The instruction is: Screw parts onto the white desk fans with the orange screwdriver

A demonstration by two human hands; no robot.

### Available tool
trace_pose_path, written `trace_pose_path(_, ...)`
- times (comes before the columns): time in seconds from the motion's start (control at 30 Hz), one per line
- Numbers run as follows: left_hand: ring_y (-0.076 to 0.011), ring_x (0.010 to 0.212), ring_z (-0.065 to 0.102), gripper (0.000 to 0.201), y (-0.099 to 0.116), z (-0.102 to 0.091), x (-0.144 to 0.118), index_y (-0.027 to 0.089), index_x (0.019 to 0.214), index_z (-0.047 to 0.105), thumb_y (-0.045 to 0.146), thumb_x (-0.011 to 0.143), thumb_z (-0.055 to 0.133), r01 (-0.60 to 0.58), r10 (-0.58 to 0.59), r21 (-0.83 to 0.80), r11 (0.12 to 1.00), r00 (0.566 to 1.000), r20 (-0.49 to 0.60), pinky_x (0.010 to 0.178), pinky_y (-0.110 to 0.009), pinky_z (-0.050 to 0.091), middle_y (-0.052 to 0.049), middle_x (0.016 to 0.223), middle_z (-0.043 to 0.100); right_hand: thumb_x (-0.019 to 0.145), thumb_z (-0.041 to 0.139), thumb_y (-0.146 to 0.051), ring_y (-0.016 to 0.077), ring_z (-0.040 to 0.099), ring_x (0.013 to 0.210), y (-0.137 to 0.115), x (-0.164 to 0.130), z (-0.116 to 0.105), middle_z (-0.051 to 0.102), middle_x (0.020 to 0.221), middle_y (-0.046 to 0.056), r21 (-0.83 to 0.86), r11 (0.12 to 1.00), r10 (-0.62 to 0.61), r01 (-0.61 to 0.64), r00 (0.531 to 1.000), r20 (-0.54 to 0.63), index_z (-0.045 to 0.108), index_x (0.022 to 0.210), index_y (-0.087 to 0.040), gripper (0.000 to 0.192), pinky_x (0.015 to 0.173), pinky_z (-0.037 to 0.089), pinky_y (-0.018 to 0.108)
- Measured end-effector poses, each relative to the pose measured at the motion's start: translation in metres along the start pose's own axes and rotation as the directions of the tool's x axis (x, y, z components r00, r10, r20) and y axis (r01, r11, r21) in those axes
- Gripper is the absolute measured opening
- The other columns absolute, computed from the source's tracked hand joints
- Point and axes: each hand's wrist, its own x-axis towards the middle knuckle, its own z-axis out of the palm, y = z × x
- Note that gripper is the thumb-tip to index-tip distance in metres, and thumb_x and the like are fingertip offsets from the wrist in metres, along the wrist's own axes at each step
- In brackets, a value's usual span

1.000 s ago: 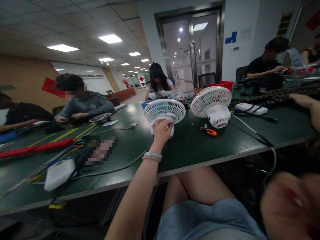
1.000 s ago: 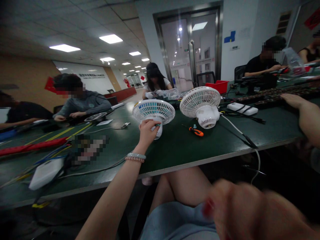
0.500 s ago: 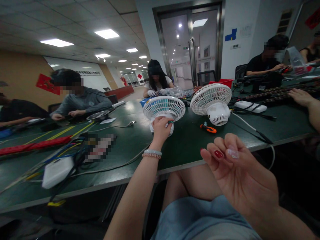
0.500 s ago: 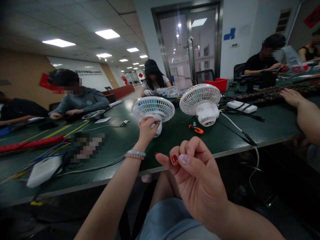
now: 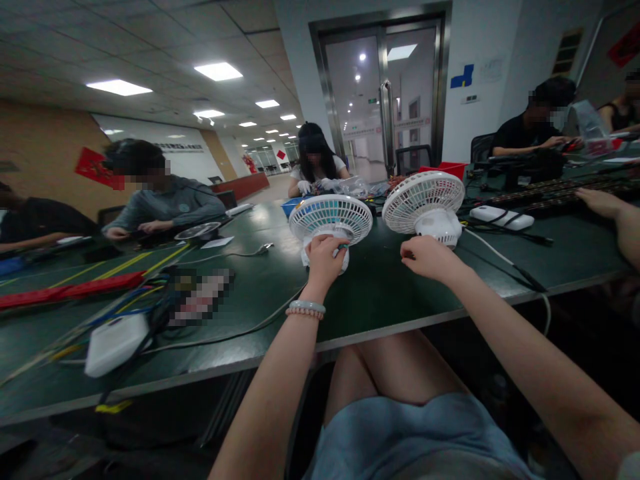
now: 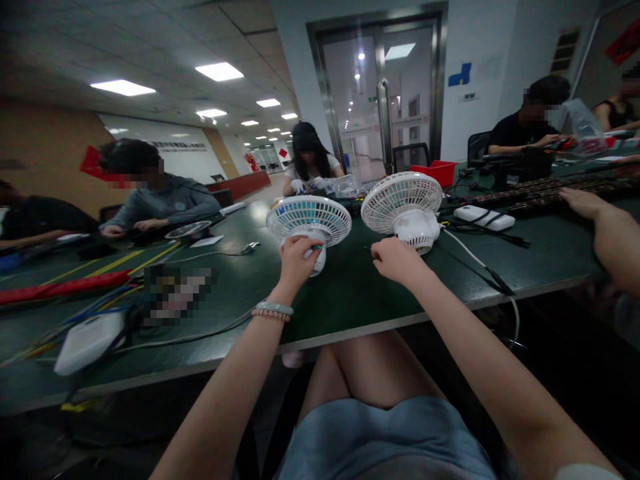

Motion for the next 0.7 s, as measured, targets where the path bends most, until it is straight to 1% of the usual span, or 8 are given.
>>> trace_pose_path(0.13,-0.0236,0.105,0.048,0.02,0.001,0.0,0.0,0.029,0.092,0.066,0.023,0.077,0.054,0.013,-0.013,0.01,1.0,1.0,0.006,0.092,-0.043,0.026,0.0,0.094,0.068,0.08,0.05,-0.021,0.0243,0.058,0.096,0.014,0.012,0.015,0.06,0.101,0.014,-0.205,0.968,0.163,-0.144,0.983,0.08,0.059,0.1,-0.016,0.022,0.078,0.044,0.033)
trace_pose_path(0.3,-0.0236,0.105,0.048,0.02,0.002,-0.001,-0.001,0.029,0.093,0.066,0.024,0.077,0.054,0.009,-0.009,0.005,1.0,1.0,0.012,0.091,-0.043,0.027,0.0,0.095,0.068,0.076,0.054,-0.018,0.0265,0.059,0.094,0.017,0.013,0.03,0.06,0.103,0.016,-0.237,0.945,0.268,-0.224,0.948,0.172,0.056,0.107,-0.017,0.031,0.073,0.046,0.035)
trace_pose_path(0.37,-0.0236,0.105,0.048,0.02,0.002,-0.002,-0.001,0.029,0.093,0.066,0.024,0.078,0.054,0.008,-0.008,0.003,1.0,1.0,0.01,0.091,-0.043,0.027,0.0,0.095,0.068,0.074,0.055,-0.018,0.026,0.06,0.092,0.021,0.016,0.031,0.06,0.103,0.016,-0.225,0.949,0.263,-0.219,0.947,0.184,0.055,0.109,-0.016,0.035,0.069,0.046,0.033)
trace_pose_path(0.47,-0.0236,0.105,0.048,0.021,0.001,-0.002,-0.001,0.029,0.094,0.066,0.024,0.078,0.054,0.007,-0.007,0.002,1.0,1.0,0.01,0.091,-0.043,0.027,0.0,0.095,0.068,0.072,0.057,-0.021,0.0222,0.06,0.088,0.03,0.027,0.019,0.062,0.098,0.012,-0.163,0.978,0.165,-0.131,0.964,0.211,0.059,0.103,-0.017,0.031,0.068,0.044,0.029)
trace_pose_path(0.53,-0.0235,0.105,0.048,0.021,0.001,-0.002,-0.001,0.029,0.094,0.066,0.025,0.077,0.054,0.004,-0.004,0.001,1.0,1.0,0.009,0.091,-0.043,0.027,0.0,0.095,0.068,0.072,0.057,-0.022,0.0198,0.059,0.085,0.034,0.041,0.003,0.064,0.092,0.008,-0.113,0.989,0.109,-0.093,0.983,0.145,0.063,0.093,-0.018,0.022,0.071,0.043,0.028)
trace_pose_path(0.6,-0.0234,0.105,0.048,0.021,0.001,-0.002,-0.001,0.029,0.095,0.066,0.025,0.077,0.054,0.005,-0.005,0.0,1.0,1.0,0.01,0.092,-0.043,0.027,0.0,0.096,0.068,0.073,0.056,-0.023,0.0199,0.058,0.085,0.036,0.056,-0.017,0.065,0.088,0.008,-0.076,0.996,0.054,-0.053,0.998,0.015,0.063,0.089,-0.016,0.019,0.075,0.042,0.029)
trace_pose_path(0.63,-0.0234,0.105,0.048,0.021,0.001,-0.002,-0.001,0.029,0.095,0.066,0.025,0.077,0.055,0.006,-0.006,0.0,1.0,1.0,0.012,0.092,-0.043,0.027,-0.001,0.096,0.068,0.074,0.056,-0.026,0.0198,0.058,0.086,0.035,0.064,-0.025,0.064,0.091,0.008,-0.027,0.999,0.026,-0.027,0.997,-0.069,0.063,0.09,-0.015,0.021,0.076,0.042,0.029)
trace_pose_path(0.7,-0.0236,0.106,0.048,0.021,0.001,-0.002,-0.002,0.029,0.095,0.066,0.025,0.077,0.055,0.013,-0.013,0.002,1.0,1.0,0.013,0.092,-0.043,0.028,-0.001,0.097,0.067,0.077,0.054,-0.032,0.0186,0.057,0.083,0.032,0.074,-0.035,0.063,0.092,0.008,0.107,0.994,0.059,-0.036,0.973,-0.225,0.059,0.099,-0.014,0.029,0.074,0.043,0.03)
